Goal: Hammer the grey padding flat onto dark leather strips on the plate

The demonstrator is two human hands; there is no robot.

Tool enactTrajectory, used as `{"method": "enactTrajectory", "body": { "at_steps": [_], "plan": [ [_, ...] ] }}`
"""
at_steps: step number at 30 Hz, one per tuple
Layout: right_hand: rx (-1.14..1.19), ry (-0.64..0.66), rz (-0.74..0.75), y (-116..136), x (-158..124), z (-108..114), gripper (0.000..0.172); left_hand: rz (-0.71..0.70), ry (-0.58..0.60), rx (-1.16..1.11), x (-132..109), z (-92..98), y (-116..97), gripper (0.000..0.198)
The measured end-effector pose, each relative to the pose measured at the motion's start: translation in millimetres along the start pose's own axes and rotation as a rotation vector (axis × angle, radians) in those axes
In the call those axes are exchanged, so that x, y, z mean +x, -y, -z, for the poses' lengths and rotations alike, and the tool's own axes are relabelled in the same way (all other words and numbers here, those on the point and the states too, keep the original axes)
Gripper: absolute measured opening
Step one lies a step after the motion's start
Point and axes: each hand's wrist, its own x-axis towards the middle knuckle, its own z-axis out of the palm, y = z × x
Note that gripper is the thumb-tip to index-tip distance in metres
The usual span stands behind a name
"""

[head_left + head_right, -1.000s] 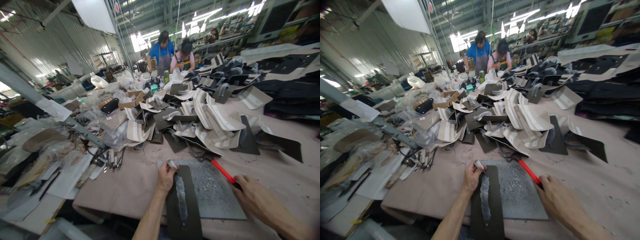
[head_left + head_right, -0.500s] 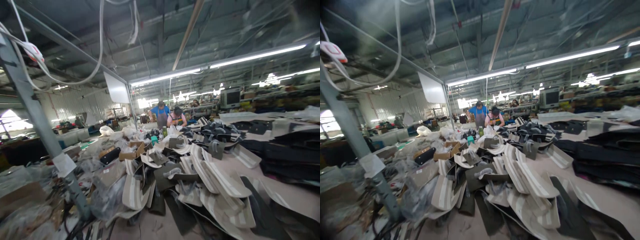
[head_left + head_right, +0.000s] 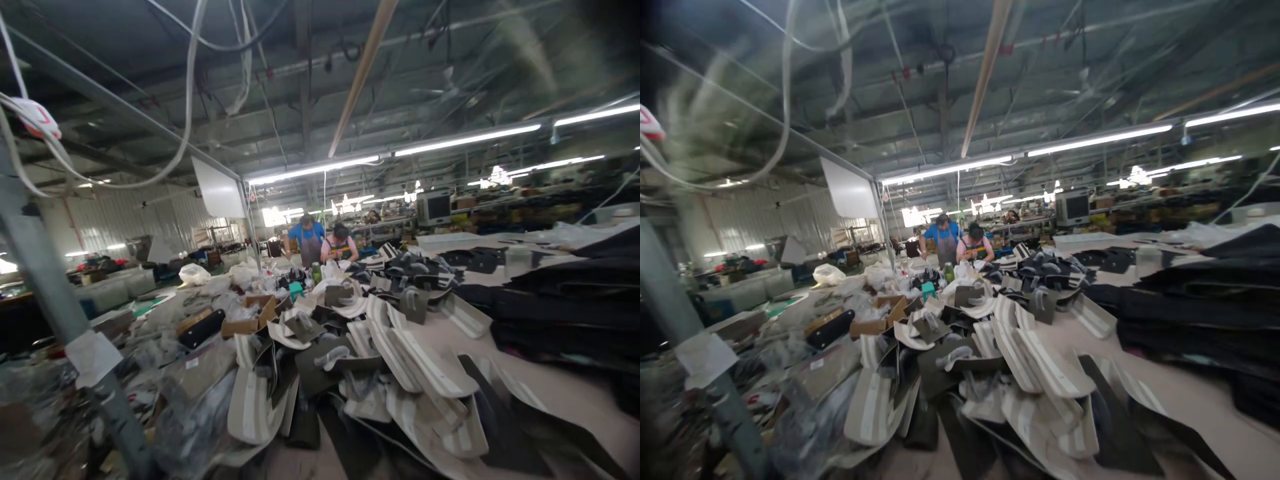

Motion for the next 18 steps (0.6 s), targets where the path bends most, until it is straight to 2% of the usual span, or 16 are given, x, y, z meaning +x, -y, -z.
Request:
{"method": "enactTrajectory", "body": {
  "at_steps": [2, 4, 6, 7, 9, 15, 18],
  "plan": [
    [0.021, 0.099, -0.079, -2, -80, -15, 0.044, 0.058, 0.040, -0.002, -46, 19.4, 21, 0.048],
    [0.042, 0.211, -0.160, 6, -158, -22, 0.048, 0.103, 0.093, -0.015, -85, 37.5, 33, 0.051],
    [0.041, 0.298, -0.220, 19, -212, -19, 0.055, 0.079, 0.173, -0.071, -106, 48.2, 36, 0.047],
    [0.038, 0.327, -0.234, 24, -226, -16, 0.058, 0.067, 0.179, -0.088, -109, 50.2, 36, 0.043],
    [0.038, 0.346, -0.229, 30, -233, -8, 0.059, 0.075, 0.176, -0.103, -108, 49.7, 35, 0.036],
    [0.089, 0.226, -0.158, 31, -209, 1, 0.050, 0.138, 0.143, -0.169, -101, 42.7, 33, 0.026],
    [0.059, 0.285, -0.180, 33, -209, 4, 0.052, 0.113, 0.161, -0.131, -105, 43.5, 33, 0.024]
  ]
}}
